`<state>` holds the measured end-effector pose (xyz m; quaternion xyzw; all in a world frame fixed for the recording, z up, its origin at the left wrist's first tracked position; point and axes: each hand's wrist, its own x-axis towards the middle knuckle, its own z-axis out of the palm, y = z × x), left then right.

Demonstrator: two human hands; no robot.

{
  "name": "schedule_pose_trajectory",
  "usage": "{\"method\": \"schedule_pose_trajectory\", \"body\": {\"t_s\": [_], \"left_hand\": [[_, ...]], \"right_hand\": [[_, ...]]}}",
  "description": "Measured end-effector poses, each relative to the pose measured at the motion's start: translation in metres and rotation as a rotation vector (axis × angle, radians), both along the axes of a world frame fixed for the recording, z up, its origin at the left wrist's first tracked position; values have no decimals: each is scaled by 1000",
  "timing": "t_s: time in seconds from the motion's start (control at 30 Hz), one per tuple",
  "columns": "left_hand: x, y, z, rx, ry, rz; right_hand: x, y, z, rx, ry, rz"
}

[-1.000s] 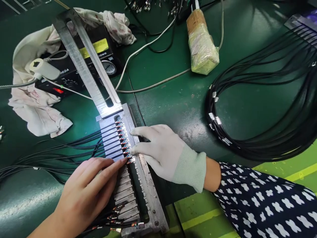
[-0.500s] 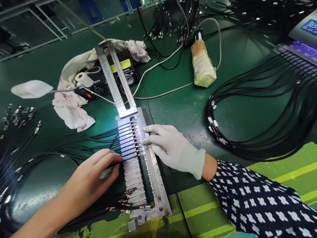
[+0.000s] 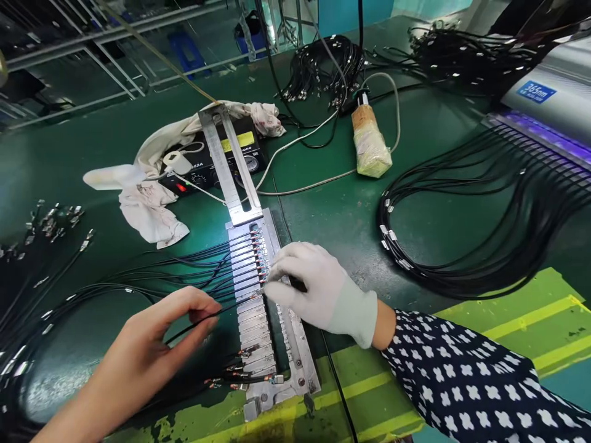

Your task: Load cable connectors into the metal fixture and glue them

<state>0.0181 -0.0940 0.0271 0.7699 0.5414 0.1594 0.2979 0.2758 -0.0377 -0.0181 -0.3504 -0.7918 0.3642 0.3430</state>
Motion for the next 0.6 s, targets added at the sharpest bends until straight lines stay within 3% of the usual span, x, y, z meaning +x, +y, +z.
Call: {"method": "schedule_pose_trajectory", "body": {"t_s": [0.2,0.43,0.6], "left_hand": [[13,-23,12,-8,-80,32],[51,-21,12,-266,-215,74],[58,-16,14,-438,-375,138]], "right_hand": [[-8,-15,13,-74,81,125],[-7,-17,19,-162,153,301],[-6,-18,16,-141,160,384]]}}
